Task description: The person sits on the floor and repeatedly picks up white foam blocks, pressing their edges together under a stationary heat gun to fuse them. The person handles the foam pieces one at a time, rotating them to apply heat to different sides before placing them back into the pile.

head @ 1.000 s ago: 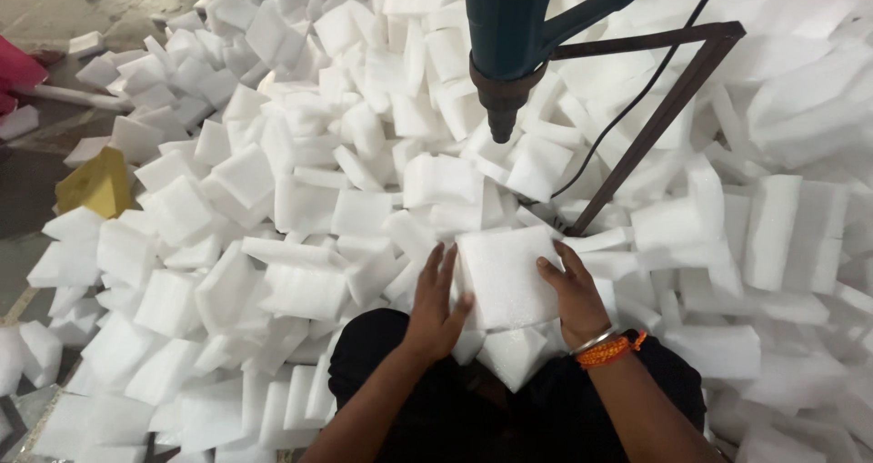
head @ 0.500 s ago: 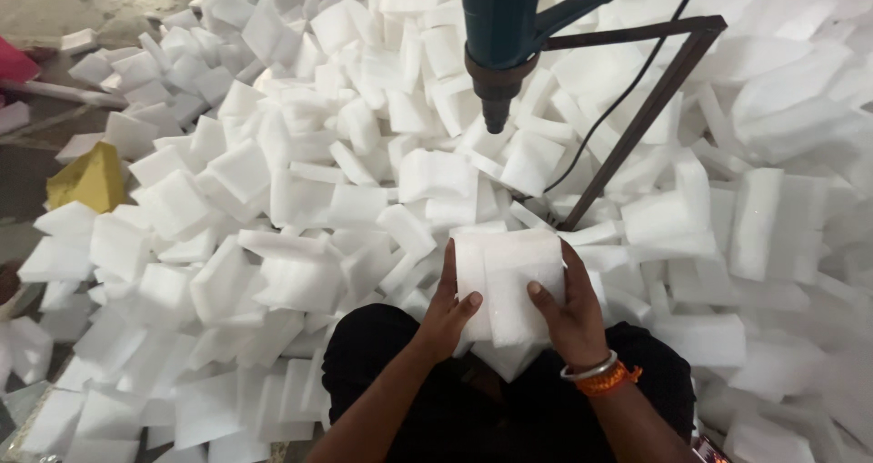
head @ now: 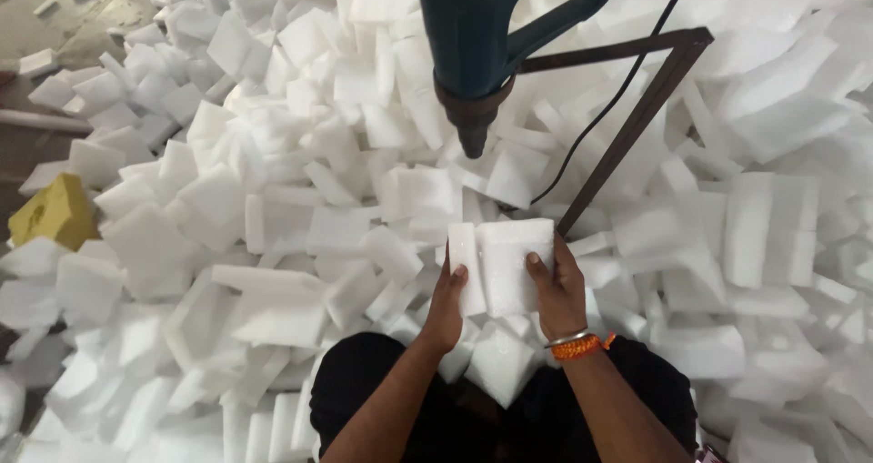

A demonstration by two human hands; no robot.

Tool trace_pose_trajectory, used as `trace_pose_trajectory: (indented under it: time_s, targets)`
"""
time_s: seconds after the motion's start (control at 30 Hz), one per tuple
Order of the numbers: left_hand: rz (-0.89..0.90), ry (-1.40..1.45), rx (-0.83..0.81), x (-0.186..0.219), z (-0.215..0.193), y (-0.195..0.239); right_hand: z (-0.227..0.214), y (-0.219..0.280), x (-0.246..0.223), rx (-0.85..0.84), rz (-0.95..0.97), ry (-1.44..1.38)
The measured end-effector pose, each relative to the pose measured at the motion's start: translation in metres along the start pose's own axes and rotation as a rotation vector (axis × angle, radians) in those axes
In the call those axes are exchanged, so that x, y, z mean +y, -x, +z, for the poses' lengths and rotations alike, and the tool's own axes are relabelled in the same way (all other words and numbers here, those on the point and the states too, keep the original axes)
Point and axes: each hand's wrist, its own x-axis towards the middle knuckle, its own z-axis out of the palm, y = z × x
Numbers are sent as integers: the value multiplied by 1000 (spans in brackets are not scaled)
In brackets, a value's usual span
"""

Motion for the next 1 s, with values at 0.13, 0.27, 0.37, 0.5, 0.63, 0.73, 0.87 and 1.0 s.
trace_pose_trajectory:
  time_s: [0.13,0.27,0.37,0.5,0.63,0.73,0.87,1.0]
  targets:
    - [71,12,13,13,-7,-41,8,-41,-1,-33,-56,-101]
    - [62,139,-6,23,-19,-90,22,-89,-6,-78,-125,-148]
    - [64,205,-10,30,-28,-128,36,-124,-15,-86,-135,-180]
    - [24,356,-71,38,-38,-164,53,-154,-32,-86,-133,-236]
    - [-61,264,-31,43,-41,-178,61,-160,-48,-133,-153,-232]
    - [-89,221,-13,42,-36,-172,63,-151,-50,17,-82,-64]
    - [40,176,-15,23,-28,-139,55,-121,-41,-38,-189,198]
    - [264,-211,121,-6,-20,-102,37,-87,-34,-23,-215,374]
